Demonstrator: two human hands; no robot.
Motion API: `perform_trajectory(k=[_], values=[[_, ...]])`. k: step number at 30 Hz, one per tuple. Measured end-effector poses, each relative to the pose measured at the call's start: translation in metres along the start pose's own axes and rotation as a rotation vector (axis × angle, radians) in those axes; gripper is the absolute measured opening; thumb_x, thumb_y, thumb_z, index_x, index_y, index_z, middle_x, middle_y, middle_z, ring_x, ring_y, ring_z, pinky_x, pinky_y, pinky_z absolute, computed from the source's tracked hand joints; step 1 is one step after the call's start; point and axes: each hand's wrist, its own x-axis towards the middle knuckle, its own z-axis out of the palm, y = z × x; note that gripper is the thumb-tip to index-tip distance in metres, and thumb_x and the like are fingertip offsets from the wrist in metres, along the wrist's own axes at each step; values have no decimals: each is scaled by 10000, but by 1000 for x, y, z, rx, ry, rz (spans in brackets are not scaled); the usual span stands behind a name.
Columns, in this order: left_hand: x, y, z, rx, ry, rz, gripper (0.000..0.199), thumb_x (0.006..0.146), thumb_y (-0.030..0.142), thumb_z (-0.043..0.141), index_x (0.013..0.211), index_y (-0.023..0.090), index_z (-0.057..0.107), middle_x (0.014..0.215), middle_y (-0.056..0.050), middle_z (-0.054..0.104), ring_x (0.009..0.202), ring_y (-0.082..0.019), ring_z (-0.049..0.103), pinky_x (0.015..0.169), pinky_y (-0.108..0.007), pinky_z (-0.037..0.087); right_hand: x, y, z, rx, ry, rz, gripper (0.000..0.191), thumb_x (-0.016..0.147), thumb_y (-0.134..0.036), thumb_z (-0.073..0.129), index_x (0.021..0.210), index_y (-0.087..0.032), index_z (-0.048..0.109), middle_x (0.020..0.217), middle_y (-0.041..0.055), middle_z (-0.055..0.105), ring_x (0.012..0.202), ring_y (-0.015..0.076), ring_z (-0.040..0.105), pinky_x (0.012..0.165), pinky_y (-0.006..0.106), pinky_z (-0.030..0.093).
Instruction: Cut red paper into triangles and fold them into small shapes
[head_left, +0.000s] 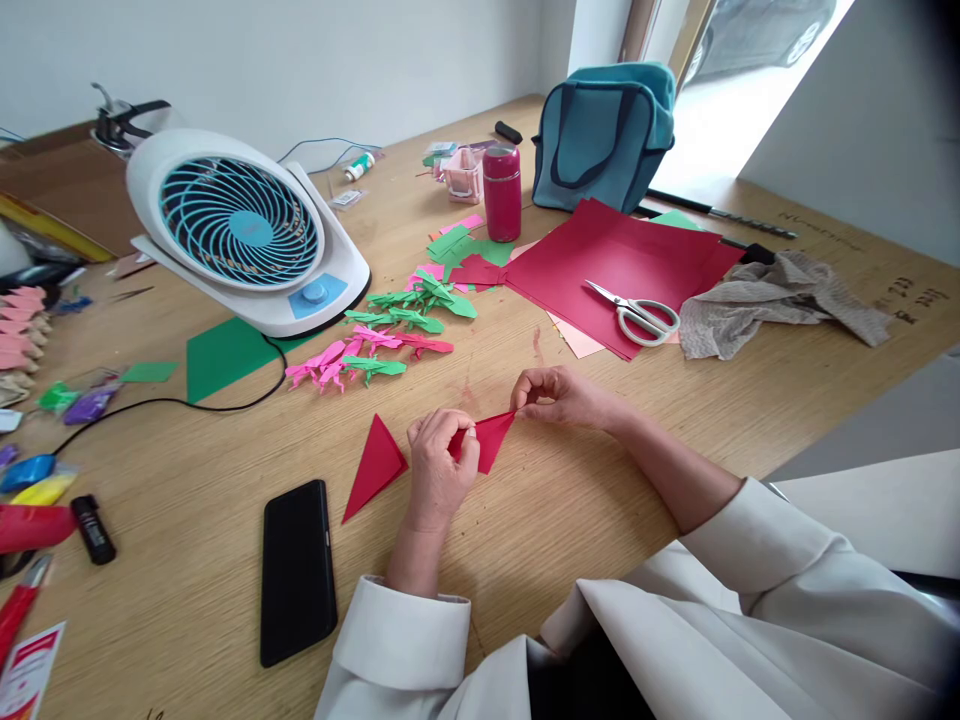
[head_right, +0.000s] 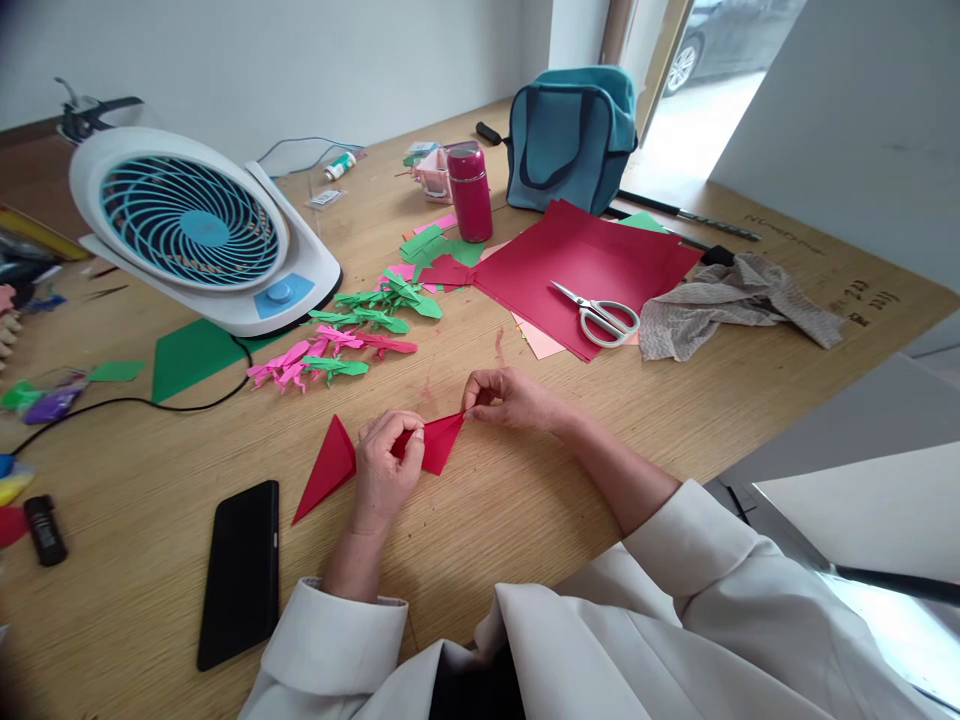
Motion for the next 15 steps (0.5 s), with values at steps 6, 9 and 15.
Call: perform_trajectory(k=[6,9,15], values=[[0,-2,1,-146,17,-35,123,867,128,500,784,210,541,825,-26,640,833,-189,599,805,-336,449,3,1,5,212,-17,-27,304,774,-357,799,911,-163,610,834,2,655,718,104,596,682,226,472],[0,0,2,-189,6,-34,133,882,129,487,791,209,543,827,-26,630,833,-184,599,800,-327,454,5,6,9,242,5,-22,337,752,-403,819,877,-161,620,819,5,657,719,109,597,692,234,475],[-2,7,4,-7,3,42,58,873,156,575,873,211,558,919,-33,677,900,-202,613,873,-369,428,7,11,17,245,95,-27,336,765,-420,803,876,-162,621,797,-2,644,689,103,585,661,226,455]])
